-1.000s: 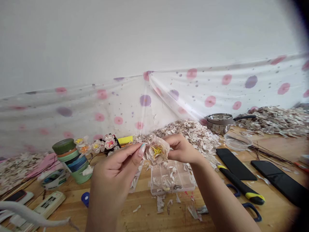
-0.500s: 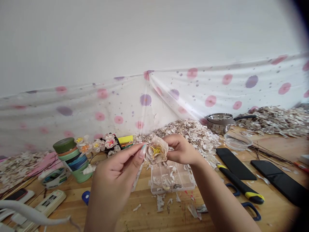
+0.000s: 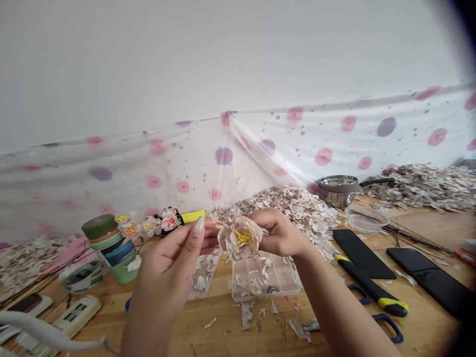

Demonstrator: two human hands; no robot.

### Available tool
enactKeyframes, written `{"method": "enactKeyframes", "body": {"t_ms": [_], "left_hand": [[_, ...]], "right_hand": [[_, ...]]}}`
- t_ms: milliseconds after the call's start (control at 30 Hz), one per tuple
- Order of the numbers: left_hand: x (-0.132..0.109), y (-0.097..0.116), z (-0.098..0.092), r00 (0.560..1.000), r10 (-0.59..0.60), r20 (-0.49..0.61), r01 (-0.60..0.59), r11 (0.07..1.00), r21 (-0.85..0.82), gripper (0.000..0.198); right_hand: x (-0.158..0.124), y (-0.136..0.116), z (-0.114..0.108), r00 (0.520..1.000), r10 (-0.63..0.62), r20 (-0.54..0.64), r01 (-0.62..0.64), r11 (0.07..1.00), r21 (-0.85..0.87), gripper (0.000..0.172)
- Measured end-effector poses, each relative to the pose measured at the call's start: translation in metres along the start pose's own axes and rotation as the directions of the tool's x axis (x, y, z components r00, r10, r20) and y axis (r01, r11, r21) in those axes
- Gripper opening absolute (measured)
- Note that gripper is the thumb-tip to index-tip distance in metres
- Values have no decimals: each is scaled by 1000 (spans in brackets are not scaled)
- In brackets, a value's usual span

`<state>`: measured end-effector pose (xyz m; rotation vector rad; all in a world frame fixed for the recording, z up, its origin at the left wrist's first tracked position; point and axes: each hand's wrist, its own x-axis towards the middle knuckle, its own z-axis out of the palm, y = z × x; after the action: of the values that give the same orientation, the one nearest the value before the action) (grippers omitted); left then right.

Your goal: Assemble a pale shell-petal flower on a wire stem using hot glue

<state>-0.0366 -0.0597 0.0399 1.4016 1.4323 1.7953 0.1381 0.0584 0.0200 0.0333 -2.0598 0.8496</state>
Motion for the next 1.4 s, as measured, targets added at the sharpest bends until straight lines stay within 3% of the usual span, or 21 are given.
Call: {"method": "enactKeyframes", "body": {"t_ms": [167, 300, 533, 867, 1167, 1400], "left_hand": [[2, -2, -3, 998, -36, 46, 36, 999, 9, 49], [-2, 0, 3, 996, 41, 76, -45, 998, 49, 41], [-4, 0, 7, 991, 133, 0, -131, 978, 161, 34], [-6, 1, 4, 995, 102, -2, -99, 972, 212, 28], [-10, 4, 6, 997, 71, 1, -70, 986, 149, 34], [-5, 0, 4, 996, 31, 79, -35, 998, 48, 40]], "right_hand": [[0, -1, -1, 1000, -10, -17, 11, 1000, 28, 17], [-1, 0, -1, 1000, 26, -17, -26, 1000, -1, 16], [1, -2, -2, 994, 106, 1, -106, 994, -14, 11], [0, -4, -1, 993, 100, 62, -98, 995, -33, 8], [0, -7, -3, 998, 34, 58, -31, 998, -58, 13], [-1, -6, -3, 999, -14, 52, 16, 998, -53, 14]]}}
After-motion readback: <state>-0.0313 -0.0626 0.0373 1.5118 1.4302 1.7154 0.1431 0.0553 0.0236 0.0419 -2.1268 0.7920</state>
